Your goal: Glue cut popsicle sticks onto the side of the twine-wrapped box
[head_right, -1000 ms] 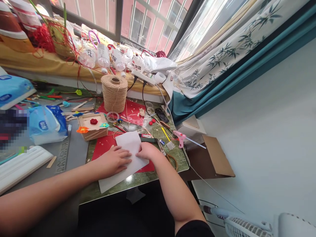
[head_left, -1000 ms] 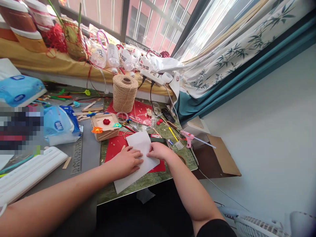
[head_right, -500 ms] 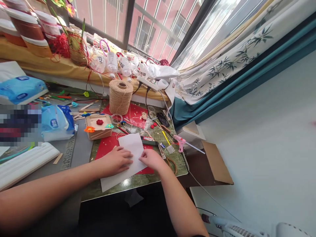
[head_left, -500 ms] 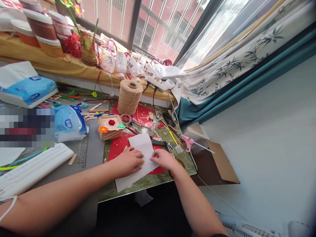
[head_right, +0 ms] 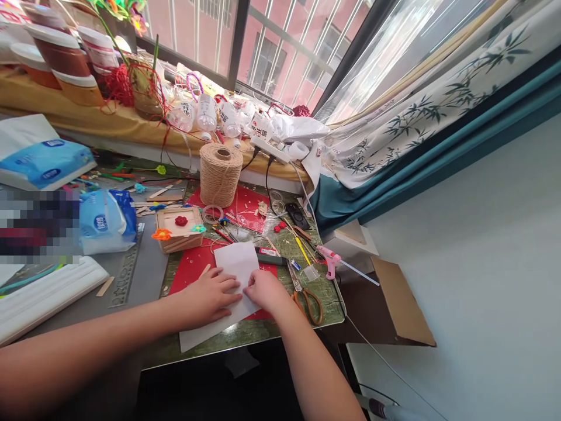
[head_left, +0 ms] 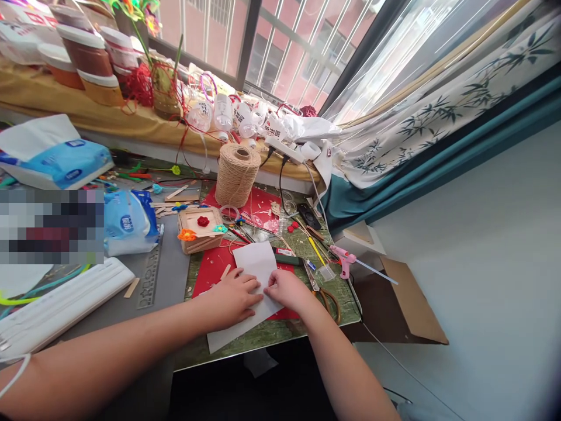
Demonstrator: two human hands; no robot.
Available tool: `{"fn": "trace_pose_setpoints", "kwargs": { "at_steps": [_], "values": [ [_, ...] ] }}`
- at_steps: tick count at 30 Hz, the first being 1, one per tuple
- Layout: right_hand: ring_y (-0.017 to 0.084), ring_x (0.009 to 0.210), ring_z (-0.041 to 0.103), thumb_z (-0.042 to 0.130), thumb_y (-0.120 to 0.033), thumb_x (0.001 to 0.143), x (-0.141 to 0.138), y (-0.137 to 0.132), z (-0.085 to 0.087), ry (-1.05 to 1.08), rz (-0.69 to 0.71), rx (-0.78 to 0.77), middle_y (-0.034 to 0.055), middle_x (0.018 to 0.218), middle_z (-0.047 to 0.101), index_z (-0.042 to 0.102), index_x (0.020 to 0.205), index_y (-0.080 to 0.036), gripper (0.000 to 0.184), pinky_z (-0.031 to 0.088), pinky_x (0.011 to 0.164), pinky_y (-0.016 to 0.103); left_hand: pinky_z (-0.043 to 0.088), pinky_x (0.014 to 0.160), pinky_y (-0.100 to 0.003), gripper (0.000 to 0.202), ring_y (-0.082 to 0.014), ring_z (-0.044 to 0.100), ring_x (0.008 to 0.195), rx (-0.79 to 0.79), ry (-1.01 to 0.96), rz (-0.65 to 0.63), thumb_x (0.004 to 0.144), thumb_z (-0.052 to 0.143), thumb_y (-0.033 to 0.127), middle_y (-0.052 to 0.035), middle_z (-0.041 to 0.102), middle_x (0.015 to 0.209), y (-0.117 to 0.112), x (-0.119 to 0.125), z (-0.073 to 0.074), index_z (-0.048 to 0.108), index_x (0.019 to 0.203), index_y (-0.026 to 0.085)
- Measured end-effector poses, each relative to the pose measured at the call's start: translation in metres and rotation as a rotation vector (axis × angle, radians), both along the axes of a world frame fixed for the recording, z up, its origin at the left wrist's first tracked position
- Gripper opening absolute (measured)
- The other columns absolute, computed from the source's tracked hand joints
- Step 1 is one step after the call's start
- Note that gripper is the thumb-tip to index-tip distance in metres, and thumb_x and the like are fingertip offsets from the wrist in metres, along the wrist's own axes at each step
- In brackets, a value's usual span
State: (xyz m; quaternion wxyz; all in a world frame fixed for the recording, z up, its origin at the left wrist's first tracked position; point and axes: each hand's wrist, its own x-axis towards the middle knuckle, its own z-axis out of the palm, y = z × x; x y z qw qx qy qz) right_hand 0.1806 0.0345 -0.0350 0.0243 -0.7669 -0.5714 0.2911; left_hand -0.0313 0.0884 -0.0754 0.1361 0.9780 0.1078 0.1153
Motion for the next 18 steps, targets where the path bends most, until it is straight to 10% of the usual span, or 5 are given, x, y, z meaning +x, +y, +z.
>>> {"fn": "trace_pose_setpoints", "kwargs": {
  "at_steps": [18],
  "values": [
    [0.017, 0.073, 0.061, 0.074, -0.014, 0.08, 0.016, 0.003, -0.004, 0.023, 0.031, 0.058, 0.0022, 0.08, 0.07, 0.062, 0.079, -0.02, 0.013, 0.036, 0.064, 0.026, 0.036, 0.106, -0.053, 0.043, -0.0348, 0.056, 0.126, 0.038, 0.015, 0.017, 0.094, 0.064, 0.05, -0.0112, 0.062, 0.14, -0.007, -0.005, 0.002, 0.064, 0.133, 0.03]
  ]
}}
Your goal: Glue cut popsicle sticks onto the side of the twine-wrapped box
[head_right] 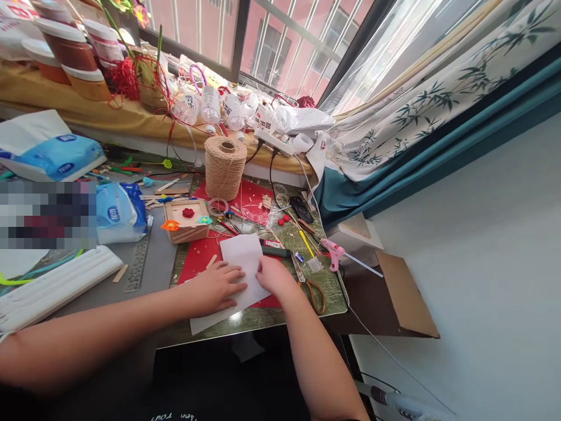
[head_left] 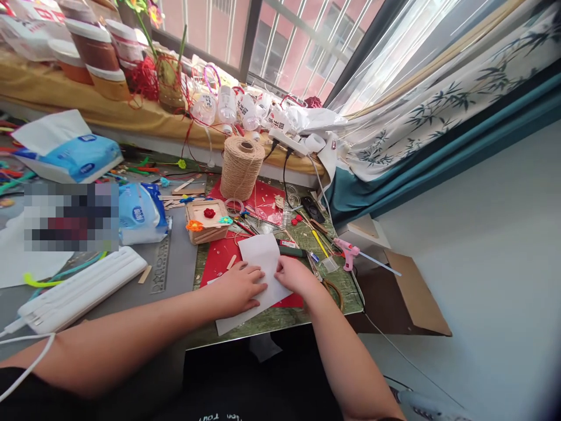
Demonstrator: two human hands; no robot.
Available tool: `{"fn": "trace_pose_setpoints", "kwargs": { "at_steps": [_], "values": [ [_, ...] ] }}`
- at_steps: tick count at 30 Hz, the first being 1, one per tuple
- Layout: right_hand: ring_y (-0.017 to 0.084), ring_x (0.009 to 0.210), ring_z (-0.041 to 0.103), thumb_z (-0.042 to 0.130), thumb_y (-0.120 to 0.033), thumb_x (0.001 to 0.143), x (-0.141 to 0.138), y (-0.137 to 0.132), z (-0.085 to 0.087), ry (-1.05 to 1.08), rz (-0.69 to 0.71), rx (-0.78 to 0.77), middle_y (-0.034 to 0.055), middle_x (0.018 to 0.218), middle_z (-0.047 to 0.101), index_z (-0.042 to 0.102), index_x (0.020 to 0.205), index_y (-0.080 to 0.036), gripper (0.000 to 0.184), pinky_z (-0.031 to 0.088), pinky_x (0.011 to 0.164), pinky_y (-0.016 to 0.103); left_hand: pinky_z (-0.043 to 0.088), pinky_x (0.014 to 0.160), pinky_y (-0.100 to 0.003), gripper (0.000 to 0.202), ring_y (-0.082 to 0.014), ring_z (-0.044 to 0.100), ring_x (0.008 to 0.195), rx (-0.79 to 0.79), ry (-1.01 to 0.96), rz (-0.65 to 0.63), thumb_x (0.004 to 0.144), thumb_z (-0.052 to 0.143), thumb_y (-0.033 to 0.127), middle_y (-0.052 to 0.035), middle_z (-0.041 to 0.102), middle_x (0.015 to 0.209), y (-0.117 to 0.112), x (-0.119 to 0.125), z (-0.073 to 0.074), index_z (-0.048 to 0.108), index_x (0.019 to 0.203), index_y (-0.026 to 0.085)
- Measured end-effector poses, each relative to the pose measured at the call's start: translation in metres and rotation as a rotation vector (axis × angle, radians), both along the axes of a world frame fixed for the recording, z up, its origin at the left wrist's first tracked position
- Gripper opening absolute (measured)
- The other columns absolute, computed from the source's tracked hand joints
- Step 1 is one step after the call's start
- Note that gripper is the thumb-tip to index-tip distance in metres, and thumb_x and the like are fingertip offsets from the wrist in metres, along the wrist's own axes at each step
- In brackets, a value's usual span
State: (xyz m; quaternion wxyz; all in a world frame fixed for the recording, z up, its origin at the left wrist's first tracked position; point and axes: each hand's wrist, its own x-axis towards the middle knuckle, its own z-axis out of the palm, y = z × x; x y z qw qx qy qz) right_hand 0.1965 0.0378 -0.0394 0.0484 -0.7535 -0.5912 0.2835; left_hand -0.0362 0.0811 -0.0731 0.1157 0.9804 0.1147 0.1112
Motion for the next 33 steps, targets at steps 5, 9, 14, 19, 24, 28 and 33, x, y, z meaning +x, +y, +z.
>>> {"fn": "trace_pose_setpoints", "kwargs": {
  "at_steps": [5, 9, 14, 19, 24, 28, 33],
  "values": [
    [0.016, 0.075, 0.064, 0.064, -0.024, 0.092, 0.012, -0.007, 0.007, 0.03, -0.078, 0.064, 0.0016, 0.088, 0.072, 0.06, 0.09, -0.02, 0.006, 0.041, 0.066, 0.024, 0.035, 0.108, -0.053, 0.045, -0.0341, 0.055, 0.128, -0.016, -0.002, -0.033, 0.095, 0.064, 0.05, -0.0108, 0.061, 0.142, 0.002, -0.002, 0.002, 0.063, 0.135, 0.03],
    [0.016, 0.08, 0.065, 0.062, -0.026, 0.095, -0.002, -0.007, -0.002, 0.06, -0.111, 0.093, 0.0021, 0.092, 0.072, 0.057, 0.092, -0.021, 0.007, 0.042, 0.068, 0.024, 0.035, 0.109, -0.053, 0.044, -0.0339, 0.054, 0.13, -0.024, -0.01, -0.03, 0.094, 0.066, 0.048, -0.0101, 0.06, 0.143, 0.004, -0.002, -0.001, 0.063, 0.134, 0.03],
    [0.016, 0.075, 0.062, 0.07, -0.021, 0.088, -0.011, 0.006, -0.014, 0.132, -0.123, 0.087, 0.0, 0.082, 0.069, 0.058, 0.085, -0.022, 0.012, 0.038, 0.067, 0.025, 0.035, 0.109, -0.055, 0.046, -0.0353, 0.055, 0.127, -0.021, 0.004, -0.014, 0.093, 0.066, 0.05, -0.011, 0.061, 0.142, 0.003, 0.0, -0.004, 0.062, 0.135, 0.031],
    [0.015, 0.067, 0.052, 0.074, -0.015, 0.08, 0.013, 0.009, -0.009, 0.237, -0.235, 0.138, -0.0017, 0.07, 0.061, 0.055, 0.075, -0.021, 0.02, 0.032, 0.063, 0.026, 0.036, 0.108, -0.054, 0.043, -0.0343, 0.055, 0.128, -0.044, -0.007, -0.02, 0.095, 0.064, 0.048, -0.0097, 0.062, 0.14, 0.004, 0.0, -0.005, 0.063, 0.134, 0.03],
    [0.014, 0.061, 0.048, 0.07, -0.04, 0.087, 0.006, -0.021, -0.006, 0.572, -0.333, 0.238, -0.0036, 0.071, 0.057, 0.054, 0.085, -0.023, 0.023, 0.034, 0.057, 0.024, 0.036, 0.105, -0.053, 0.039, -0.0338, 0.057, 0.126, -0.077, -0.05, -0.027, 0.094, 0.067, 0.046, -0.0086, 0.064, 0.137, 0.007, 0.0, -0.002, 0.066, 0.13, 0.032],
    [0.012, 0.055, 0.04, 0.058, -0.06, 0.092, -0.029, -0.053, -0.013, 0.89, -0.457, 0.314, -0.0054, 0.071, 0.046, 0.047, 0.089, -0.026, 0.036, 0.033, 0.051, 0.023, 0.037, 0.103, -0.05, 0.029, -0.0305, 0.06, 0.121, -0.204, -0.144, 0.038, 0.096, 0.065, 0.041, -0.0069, 0.07, 0.127, 0.008, 0.002, 0.01, 0.068, 0.123, 0.029],
    [0.008, 0.058, 0.044, 0.077, -0.044, 0.087, -0.064, -0.069, -0.015, 1.473, -0.612, 0.257, -0.0033, 0.074, 0.052, 0.056, 0.088, -0.021, 0.031, 0.036, 0.051, 0.02, 0.042, 0.099, -0.039, 0.027, -0.0239, 0.064, 0.11, -0.446, -0.344, 0.117, 0.096, 0.067, 0.044, -0.0056, 0.075, 0.113, 0.003, 0.004, 0.026, 0.07, 0.114, 0.024]
  ]
}}
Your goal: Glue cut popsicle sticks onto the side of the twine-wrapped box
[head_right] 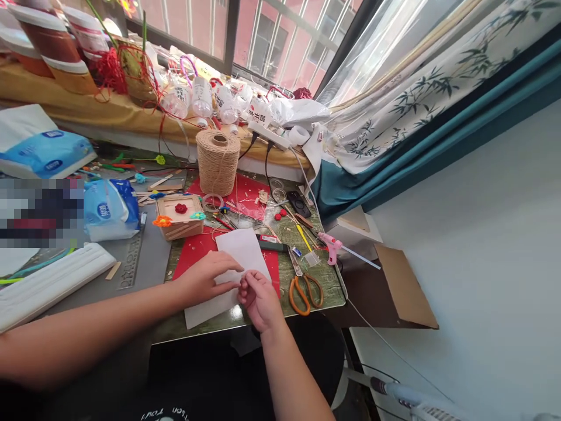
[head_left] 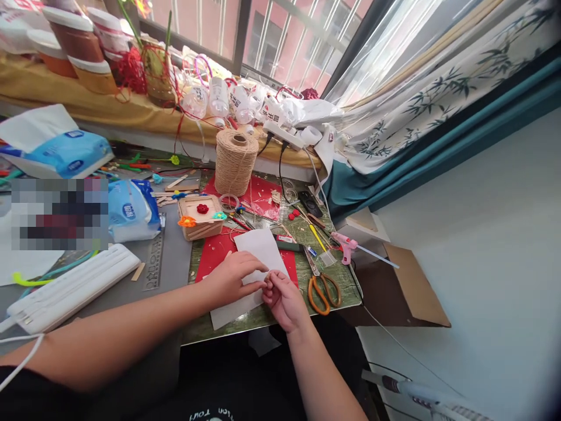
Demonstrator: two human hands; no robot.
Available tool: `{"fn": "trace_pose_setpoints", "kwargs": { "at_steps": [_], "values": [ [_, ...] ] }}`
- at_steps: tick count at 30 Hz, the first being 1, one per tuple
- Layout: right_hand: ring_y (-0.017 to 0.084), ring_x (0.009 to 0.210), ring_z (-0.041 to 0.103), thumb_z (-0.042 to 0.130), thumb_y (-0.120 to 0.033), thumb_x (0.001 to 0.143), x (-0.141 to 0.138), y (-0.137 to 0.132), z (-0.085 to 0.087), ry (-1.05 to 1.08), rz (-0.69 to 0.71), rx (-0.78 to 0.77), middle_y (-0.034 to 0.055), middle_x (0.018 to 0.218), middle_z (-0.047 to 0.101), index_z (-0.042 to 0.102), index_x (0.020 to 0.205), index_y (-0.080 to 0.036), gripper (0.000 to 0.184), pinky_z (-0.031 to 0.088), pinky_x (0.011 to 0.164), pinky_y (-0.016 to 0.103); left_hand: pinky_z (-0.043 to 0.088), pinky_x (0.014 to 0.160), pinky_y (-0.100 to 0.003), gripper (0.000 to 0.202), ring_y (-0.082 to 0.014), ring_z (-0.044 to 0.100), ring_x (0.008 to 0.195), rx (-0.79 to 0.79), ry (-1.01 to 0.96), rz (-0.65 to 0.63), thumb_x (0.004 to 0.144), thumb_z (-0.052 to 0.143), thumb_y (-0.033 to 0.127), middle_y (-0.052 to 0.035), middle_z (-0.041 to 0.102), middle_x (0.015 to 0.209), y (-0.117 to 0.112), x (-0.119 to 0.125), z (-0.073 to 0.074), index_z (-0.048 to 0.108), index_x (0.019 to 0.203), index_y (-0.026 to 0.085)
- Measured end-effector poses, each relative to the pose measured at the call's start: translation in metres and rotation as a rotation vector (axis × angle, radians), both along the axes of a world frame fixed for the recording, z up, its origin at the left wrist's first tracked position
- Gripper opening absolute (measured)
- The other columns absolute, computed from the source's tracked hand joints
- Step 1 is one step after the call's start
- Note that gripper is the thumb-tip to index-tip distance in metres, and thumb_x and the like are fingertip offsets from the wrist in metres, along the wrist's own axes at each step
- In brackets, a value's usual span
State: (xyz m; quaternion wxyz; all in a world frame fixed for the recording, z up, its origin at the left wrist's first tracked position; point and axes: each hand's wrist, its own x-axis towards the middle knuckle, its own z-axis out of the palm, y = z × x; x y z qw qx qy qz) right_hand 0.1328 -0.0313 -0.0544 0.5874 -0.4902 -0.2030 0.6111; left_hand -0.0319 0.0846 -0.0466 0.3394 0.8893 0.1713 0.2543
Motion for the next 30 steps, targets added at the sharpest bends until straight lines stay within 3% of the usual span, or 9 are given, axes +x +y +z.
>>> {"fn": "trace_pose_setpoints", "kwargs": {
  "at_steps": [2, 4, 7, 11, 14, 17, 21, 24, 30],
  "values": [
    [0.007, 0.058, 0.047, 0.083, -0.036, 0.083, -0.006, -0.001, -0.001, 0.198, -0.002, 0.007, -0.0033, 0.072, 0.055, 0.06, 0.088, -0.019, 0.029, 0.037, 0.052, 0.019, 0.043, 0.096, -0.036, 0.018, -0.0207, 0.066, 0.101, -0.124, -0.026, 0.015, 0.095, 0.069, 0.04, -0.0024, 0.077, 0.102, -0.001, 0.001, 0.001, 0.074, 0.101, 0.024],
    [0.008, 0.058, 0.051, 0.084, -0.035, 0.083, -0.01, -0.003, -0.003, 0.208, -0.013, 0.024, -0.0026, 0.071, 0.059, 0.062, 0.087, -0.019, 0.028, 0.04, 0.053, 0.019, 0.046, 0.091, -0.032, 0.013, -0.0177, 0.067, 0.092, -0.272, -0.023, 0.036, 0.093, 0.071, 0.035, -0.0004, 0.077, 0.093, 0.001, 0.002, -0.002, 0.075, 0.091, 0.023],
    [0.01, 0.06, 0.056, 0.085, -0.035, 0.083, -0.011, -0.009, -0.006, 0.098, -0.046, 0.055, -0.0015, 0.071, 0.064, 0.065, 0.089, -0.019, 0.026, 0.045, 0.056, 0.021, 0.049, 0.08, -0.027, 0.012, -0.0155, 0.068, 0.085, -0.447, -0.014, 0.007, 0.09, 0.074, 0.033, 0.0, 0.077, 0.09, 0.005, 0.003, -0.007, 0.076, 0.089, 0.022],
    [0.013, 0.064, 0.062, 0.083, -0.039, 0.084, 0.001, -0.014, -0.004, -0.157, -0.022, 0.088, 0.0007, 0.074, 0.07, 0.068, 0.09, -0.02, 0.025, 0.052, 0.061, 0.026, 0.052, 0.08, -0.026, 0.011, -0.0152, 0.069, 0.086, -0.5, -0.06, -0.062, 0.091, 0.073, 0.032, -0.0007, 0.078, 0.092, 0.013, 0.001, -0.007, 0.077, 0.093, 0.021],
    [0.015, 0.068, 0.065, 0.08, -0.04, 0.086, 0.02, -0.008, 0.001, -0.406, -0.03, 0.103, 0.0013, 0.077, 0.072, 0.069, 0.092, -0.02, 0.023, 0.054, 0.068, 0.029, 0.051, 0.078, -0.026, 0.014, -0.0155, 0.069, 0.084, -0.313, -0.065, -0.022, 0.096, 0.066, 0.032, -0.0015, 0.078, 0.091, 0.02, -0.003, -0.006, 0.077, 0.095, 0.022],
    [0.017, 0.071, 0.068, 0.073, -0.038, 0.092, 0.039, 0.007, 0.006, -0.753, -0.018, 0.098, 0.0019, 0.077, 0.072, 0.071, 0.094, -0.02, 0.018, 0.054, 0.07, 0.03, 0.05, 0.079, -0.032, 0.02, -0.0188, 0.068, 0.086, 0.084, 0.014, -0.111, 0.101, 0.057, 0.031, -0.0037, 0.076, 0.089, 0.025, -0.005, -0.008, 0.076, 0.099, 0.023],
    [0.019, 0.084, 0.072, 0.061, -0.028, 0.099, 0.049, 0.034, 0.008, -1.317, 0.165, 0.151, 0.0067, 0.095, 0.077, 0.072, 0.102, -0.019, 0.014, 0.056, 0.08, 0.031, 0.049, 0.092, -0.042, 0.018, -0.0263, 0.068, 0.109, 0.417, 0.124, -0.159, 0.099, 0.059, 0.026, -0.0083, 0.076, 0.113, 0.023, -0.003, -0.016, 0.073, 0.108, 0.021],
    [0.02, 0.095, 0.071, 0.062, -0.021, 0.098, 0.048, 0.053, 0.003, -1.468, 0.298, 0.168, 0.0092, 0.106, 0.076, 0.072, 0.105, -0.019, 0.013, 0.054, 0.087, 0.03, 0.05, 0.095, -0.044, 0.017, -0.0301, 0.065, 0.119, 0.434, 0.22, -0.11, 0.095, 0.066, 0.029, -0.0102, 0.071, 0.129, 0.022, 0.0, -0.024, 0.074, 0.106, 0.02],
    [0.023, 0.084, 0.064, 0.059, -0.015, 0.096, 0.048, 0.073, -0.008, -1.555, 0.616, 0.115, 0.0093, 0.086, 0.072, 0.067, 0.083, -0.018, 0.016, 0.047, 0.079, 0.032, 0.051, 0.097, -0.044, 0.019, -0.029, 0.065, 0.12, 0.289, 0.279, -0.064, 0.096, 0.061, 0.028, -0.0074, 0.071, 0.13, 0.022, 0.002, -0.032, 0.076, 0.106, 0.024]
  ]
}}
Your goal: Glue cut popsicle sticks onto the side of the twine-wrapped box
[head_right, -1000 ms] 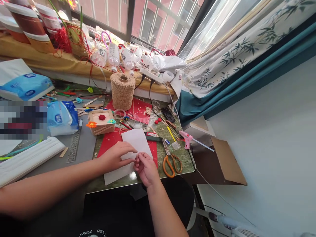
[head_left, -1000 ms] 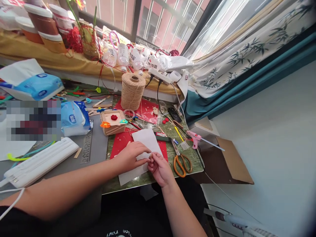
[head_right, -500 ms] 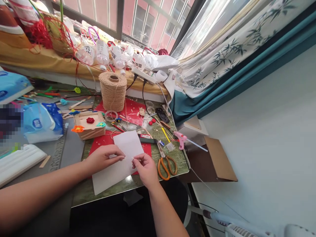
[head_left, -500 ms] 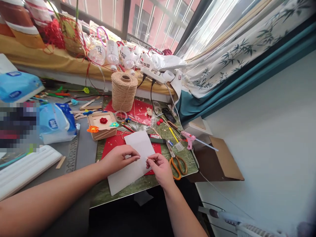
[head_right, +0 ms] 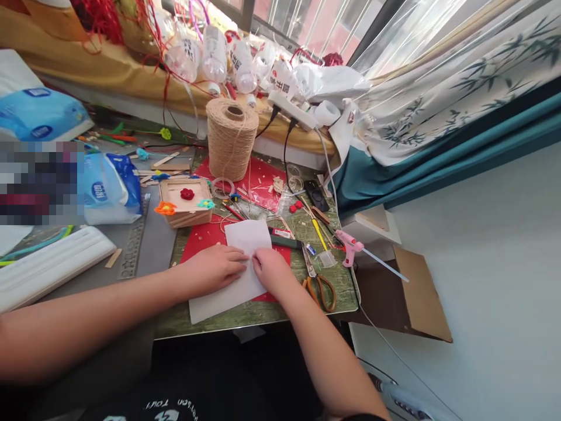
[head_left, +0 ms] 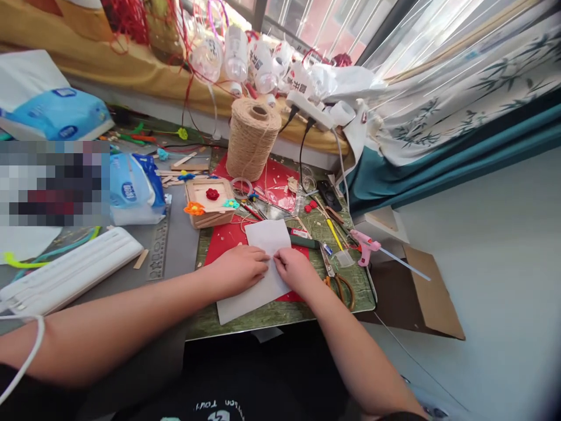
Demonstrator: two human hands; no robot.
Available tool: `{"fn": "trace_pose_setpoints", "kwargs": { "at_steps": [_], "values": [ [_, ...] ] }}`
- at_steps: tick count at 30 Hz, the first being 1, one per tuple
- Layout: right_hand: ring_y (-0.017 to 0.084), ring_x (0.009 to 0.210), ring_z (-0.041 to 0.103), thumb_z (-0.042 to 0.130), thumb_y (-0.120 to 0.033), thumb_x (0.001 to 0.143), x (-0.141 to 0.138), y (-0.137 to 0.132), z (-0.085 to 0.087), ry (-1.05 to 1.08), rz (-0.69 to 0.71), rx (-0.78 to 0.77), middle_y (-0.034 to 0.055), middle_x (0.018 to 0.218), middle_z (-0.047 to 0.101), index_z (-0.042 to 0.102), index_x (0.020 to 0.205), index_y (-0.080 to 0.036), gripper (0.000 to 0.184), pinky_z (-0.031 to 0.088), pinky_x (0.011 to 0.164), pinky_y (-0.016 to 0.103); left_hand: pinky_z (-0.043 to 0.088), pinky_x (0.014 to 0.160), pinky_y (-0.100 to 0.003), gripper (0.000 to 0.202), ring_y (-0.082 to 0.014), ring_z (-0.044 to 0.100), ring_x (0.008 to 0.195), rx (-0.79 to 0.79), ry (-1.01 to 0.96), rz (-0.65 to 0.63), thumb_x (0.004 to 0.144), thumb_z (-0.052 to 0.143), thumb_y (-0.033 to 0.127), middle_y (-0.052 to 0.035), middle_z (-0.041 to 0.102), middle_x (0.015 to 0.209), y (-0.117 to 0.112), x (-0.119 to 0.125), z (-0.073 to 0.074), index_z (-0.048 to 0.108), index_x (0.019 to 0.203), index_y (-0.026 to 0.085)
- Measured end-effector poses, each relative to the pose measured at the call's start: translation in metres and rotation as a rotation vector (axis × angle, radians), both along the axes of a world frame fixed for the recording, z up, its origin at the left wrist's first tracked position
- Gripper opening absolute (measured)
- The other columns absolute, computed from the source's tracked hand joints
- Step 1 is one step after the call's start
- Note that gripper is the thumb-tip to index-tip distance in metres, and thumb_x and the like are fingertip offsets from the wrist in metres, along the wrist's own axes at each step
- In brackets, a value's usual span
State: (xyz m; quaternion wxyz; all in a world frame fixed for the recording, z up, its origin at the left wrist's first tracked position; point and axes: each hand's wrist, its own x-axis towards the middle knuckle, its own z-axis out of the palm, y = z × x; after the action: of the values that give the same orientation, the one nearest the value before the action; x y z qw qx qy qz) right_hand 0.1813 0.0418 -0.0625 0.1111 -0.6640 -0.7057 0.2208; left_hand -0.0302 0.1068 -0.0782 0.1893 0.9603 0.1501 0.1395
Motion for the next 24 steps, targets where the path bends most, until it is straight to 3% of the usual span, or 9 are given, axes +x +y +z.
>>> {"fn": "trace_pose_setpoints", "kwargs": {
  "at_steps": [7, 9, 11, 13, 15, 17, 20, 24],
  "values": [
    [0.023, 0.081, 0.062, 0.07, -0.005, 0.081, 0.026, -0.014, 0.017, -0.008, 0.104, -0.128, 0.0082, 0.079, 0.069, 0.064, 0.072, -0.021, 0.019, 0.045, 0.079, 0.033, 0.051, 0.097, -0.047, 0.018, -0.0325, 0.065, 0.118, -0.096, -0.041, 0.009, 0.093, 0.062, 0.024, -0.0104, 0.071, 0.131, -0.001, 0.0, -0.006, 0.077, 0.103, 0.021],
    [0.023, 0.083, 0.063, 0.068, -0.009, 0.085, 0.028, -0.021, 0.024, -0.001, 0.084, -0.111, 0.0074, 0.081, 0.07, 0.067, 0.076, -0.021, 0.015, 0.047, 0.08, 0.034, 0.05, 0.097, -0.047, 0.017, -0.0332, 0.065, 0.119, -0.113, -0.062, 0.002, 0.091, 0.065, 0.025, -0.0107, 0.071, 0.13, 0.0, -0.001, -0.004, 0.077, 0.103, 0.022],
    [0.022, 0.083, 0.065, 0.062, -0.021, 0.095, 0.021, -0.029, 0.028, 0.177, -0.062, -0.061, 0.0068, 0.086, 0.072, 0.071, 0.091, -0.021, 0.009, 0.05, 0.078, 0.035, 0.049, 0.098, -0.048, 0.017, -0.0336, 0.065, 0.118, -0.115, -0.08, -0.006, 0.091, 0.067, 0.027, -0.0113, 0.072, 0.128, 0.0, -0.003, 0.0, 0.077, 0.103, 0.021],
    [0.02, 0.078, 0.066, 0.061, -0.034, 0.097, 0.005, -0.038, 0.028, 0.565, -0.301, -0.026, 0.0054, 0.087, 0.073, 0.071, 0.103, -0.021, 0.017, 0.053, 0.074, 0.034, 0.048, 0.098, -0.047, 0.019, -0.0317, 0.065, 0.115, -0.157, -0.128, 0.008, 0.092, 0.067, 0.031, -0.0108, 0.073, 0.122, -0.002, -0.004, 0.008, 0.075, 0.107, 0.021],
    [0.017, 0.07, 0.065, 0.072, -0.041, 0.091, -0.014, -0.046, 0.025, 0.952, -0.483, -0.026, 0.0031, 0.08, 0.072, 0.07, 0.102, -0.02, 0.024, 0.054, 0.069, 0.033, 0.05, 0.095, -0.042, 0.023, -0.0274, 0.066, 0.11, -0.293, -0.223, 0.077, 0.093, 0.068, 0.036, -0.0087, 0.075, 0.115, -0.004, -0.005, 0.017, 0.072, 0.111, 0.021],
    [0.015, 0.066, 0.063, 0.081, -0.041, 0.084, -0.03, -0.051, 0.024, 1.155, -0.54, -0.025, 0.0012, 0.077, 0.071, 0.069, 0.095, -0.02, 0.027, 0.053, 0.066, 0.03, 0.052, 0.087, -0.034, 0.025, -0.0224, 0.068, 0.102, -0.481, -0.311, 0.15, 0.091, 0.072, 0.038, -0.0056, 0.076, 0.107, -0.007, -0.006, 0.024, 0.072, 0.11, 0.022],
    [0.013, 0.062, 0.061, 0.085, -0.039, 0.082, -0.042, -0.055, 0.029, 1.246, -0.514, 0.011, -0.0001, 0.074, 0.071, 0.066, 0.09, -0.021, 0.027, 0.051, 0.063, 0.028, 0.053, 0.079, -0.028, 0.022, -0.0177, 0.069, 0.089, -0.726, -0.375, 0.143, 0.086, 0.078, 0.036, -0.0028, 0.077, 0.096, -0.009, -0.005, 0.028, 0.074, 0.101, 0.021],
    [0.014, 0.064, 0.062, 0.085, -0.039, 0.082, -0.04, -0.054, 0.041, 1.216, -0.427, 0.014, 0.0001, 0.074, 0.071, 0.065, 0.089, -0.021, 0.028, 0.051, 0.061, 0.027, 0.055, 0.082, -0.029, 0.019, -0.017, 0.071, 0.086, -0.943, -0.41, 0.063, 0.086, 0.079, 0.036, -0.0037, 0.079, 0.092, -0.004, -0.006, 0.027, 0.078, 0.094, 0.019]
  ]
}}
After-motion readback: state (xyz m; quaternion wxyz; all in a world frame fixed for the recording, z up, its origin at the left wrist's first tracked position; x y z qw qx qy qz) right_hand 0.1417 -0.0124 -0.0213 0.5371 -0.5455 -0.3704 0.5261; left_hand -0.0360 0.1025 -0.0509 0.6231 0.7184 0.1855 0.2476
